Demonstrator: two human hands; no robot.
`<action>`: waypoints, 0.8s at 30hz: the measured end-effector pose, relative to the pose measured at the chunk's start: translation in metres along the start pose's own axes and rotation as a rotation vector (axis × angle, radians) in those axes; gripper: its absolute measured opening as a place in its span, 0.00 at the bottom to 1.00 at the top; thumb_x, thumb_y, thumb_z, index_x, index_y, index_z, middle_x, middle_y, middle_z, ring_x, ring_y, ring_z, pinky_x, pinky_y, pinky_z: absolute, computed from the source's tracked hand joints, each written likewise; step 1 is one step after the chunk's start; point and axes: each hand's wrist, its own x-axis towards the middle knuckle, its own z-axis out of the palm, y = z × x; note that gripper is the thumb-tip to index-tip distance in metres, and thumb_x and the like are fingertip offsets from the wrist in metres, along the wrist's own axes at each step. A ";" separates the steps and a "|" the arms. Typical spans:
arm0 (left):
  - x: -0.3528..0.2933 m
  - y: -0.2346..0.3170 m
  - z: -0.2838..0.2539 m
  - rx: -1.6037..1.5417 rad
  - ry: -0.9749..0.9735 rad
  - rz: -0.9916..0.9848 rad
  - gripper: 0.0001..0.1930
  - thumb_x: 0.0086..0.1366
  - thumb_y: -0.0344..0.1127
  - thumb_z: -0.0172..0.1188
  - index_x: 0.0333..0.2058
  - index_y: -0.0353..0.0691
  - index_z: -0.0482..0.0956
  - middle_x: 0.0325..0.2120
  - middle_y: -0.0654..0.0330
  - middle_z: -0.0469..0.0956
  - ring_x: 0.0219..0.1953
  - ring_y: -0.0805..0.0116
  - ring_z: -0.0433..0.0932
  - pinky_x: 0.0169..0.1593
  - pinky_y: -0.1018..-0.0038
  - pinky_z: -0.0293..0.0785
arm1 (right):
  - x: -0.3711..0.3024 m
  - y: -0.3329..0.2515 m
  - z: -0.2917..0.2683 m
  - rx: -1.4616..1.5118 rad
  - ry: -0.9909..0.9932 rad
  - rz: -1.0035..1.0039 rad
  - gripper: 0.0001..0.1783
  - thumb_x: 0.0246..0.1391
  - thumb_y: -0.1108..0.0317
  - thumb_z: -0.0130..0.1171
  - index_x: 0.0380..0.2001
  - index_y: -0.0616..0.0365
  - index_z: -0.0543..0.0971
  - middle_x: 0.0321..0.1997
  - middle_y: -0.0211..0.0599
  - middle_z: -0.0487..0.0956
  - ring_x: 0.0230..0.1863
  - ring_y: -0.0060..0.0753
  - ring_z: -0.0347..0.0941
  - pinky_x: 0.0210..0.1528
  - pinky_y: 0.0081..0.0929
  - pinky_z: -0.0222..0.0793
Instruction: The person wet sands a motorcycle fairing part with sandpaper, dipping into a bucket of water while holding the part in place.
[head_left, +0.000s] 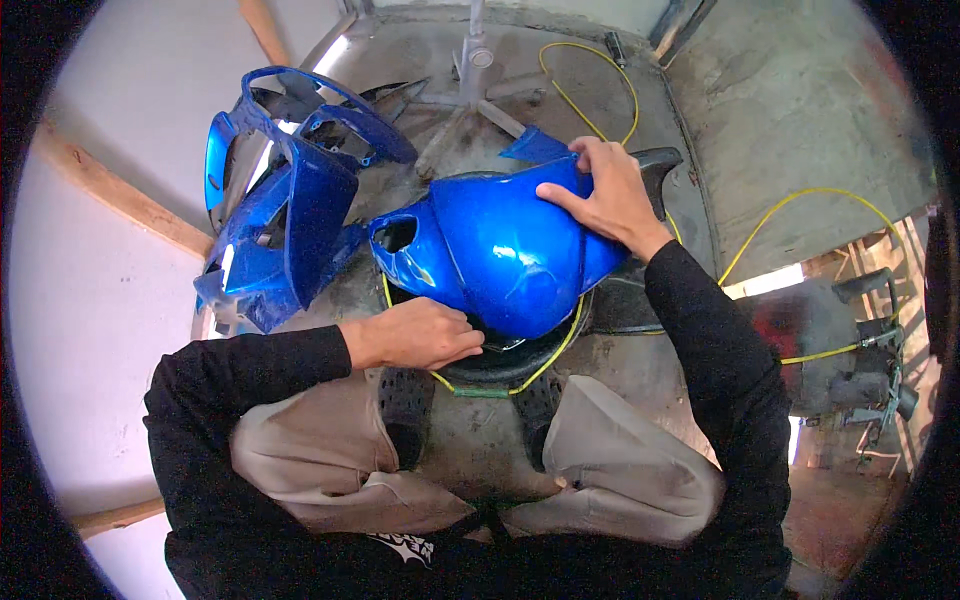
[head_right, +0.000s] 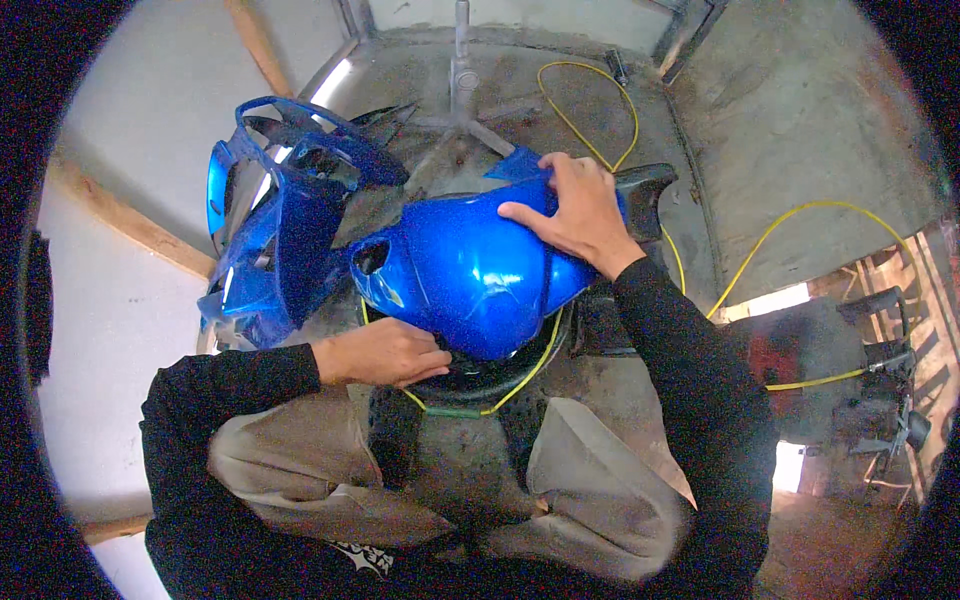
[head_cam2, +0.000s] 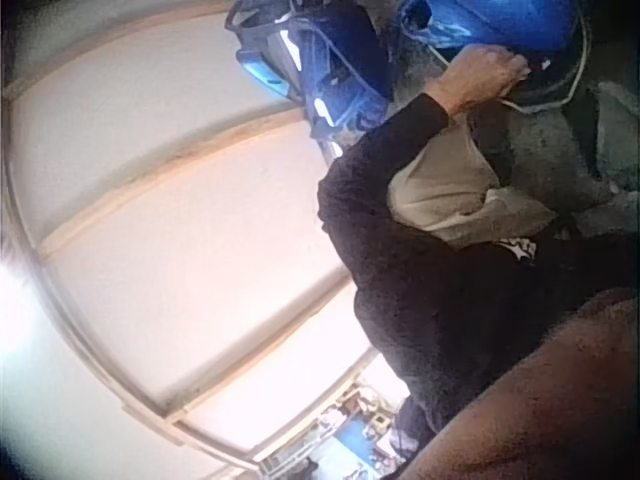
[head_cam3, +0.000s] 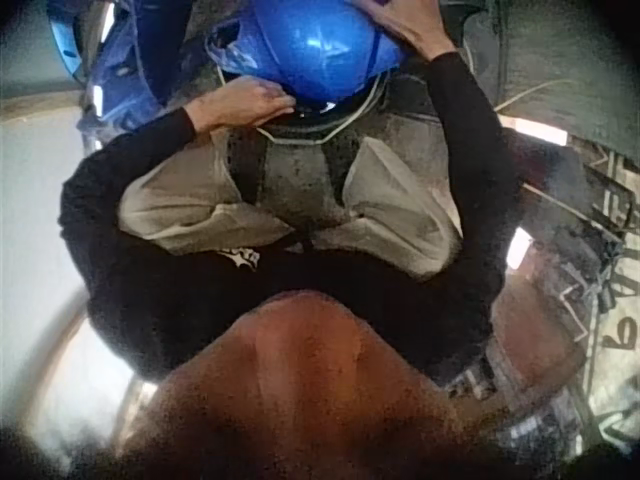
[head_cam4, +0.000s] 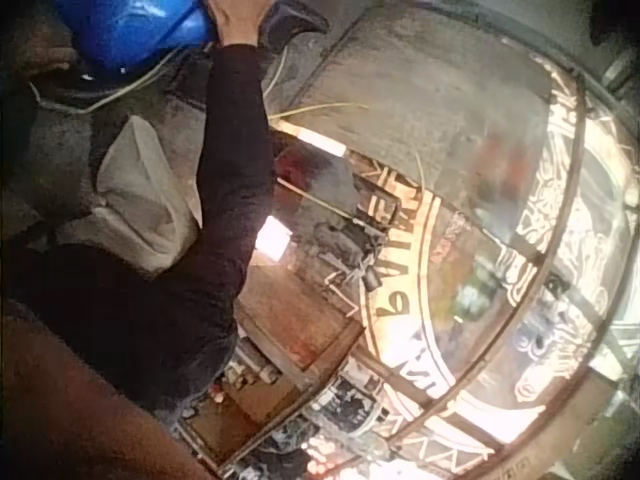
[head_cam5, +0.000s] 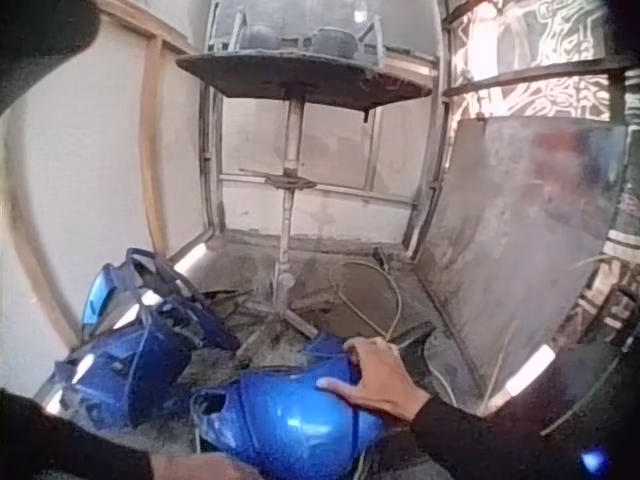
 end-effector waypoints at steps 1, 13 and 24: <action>0.000 0.001 0.001 -0.010 0.003 0.002 0.12 0.78 0.42 0.60 0.36 0.41 0.75 0.25 0.55 0.78 0.30 0.53 0.83 0.36 0.58 0.81 | 0.002 -0.002 0.003 -0.012 -0.057 0.040 0.46 0.55 0.28 0.71 0.59 0.59 0.82 0.57 0.49 0.86 0.66 0.55 0.77 0.70 0.53 0.67; -0.007 -0.023 0.003 -0.054 -0.067 -0.232 0.13 0.77 0.42 0.59 0.37 0.38 0.83 0.27 0.45 0.84 0.33 0.42 0.87 0.36 0.50 0.82 | 0.007 -0.002 -0.017 0.230 -0.176 0.037 0.40 0.39 0.31 0.84 0.32 0.61 0.85 0.32 0.49 0.86 0.37 0.48 0.84 0.45 0.41 0.78; 0.003 -0.037 0.032 0.002 -0.358 -0.470 0.11 0.66 0.35 0.63 0.31 0.33 0.88 0.31 0.40 0.87 0.37 0.37 0.89 0.42 0.46 0.85 | -0.017 -0.017 -0.026 0.201 -0.037 -0.049 0.39 0.37 0.32 0.86 0.27 0.59 0.81 0.25 0.43 0.82 0.28 0.43 0.80 0.36 0.40 0.75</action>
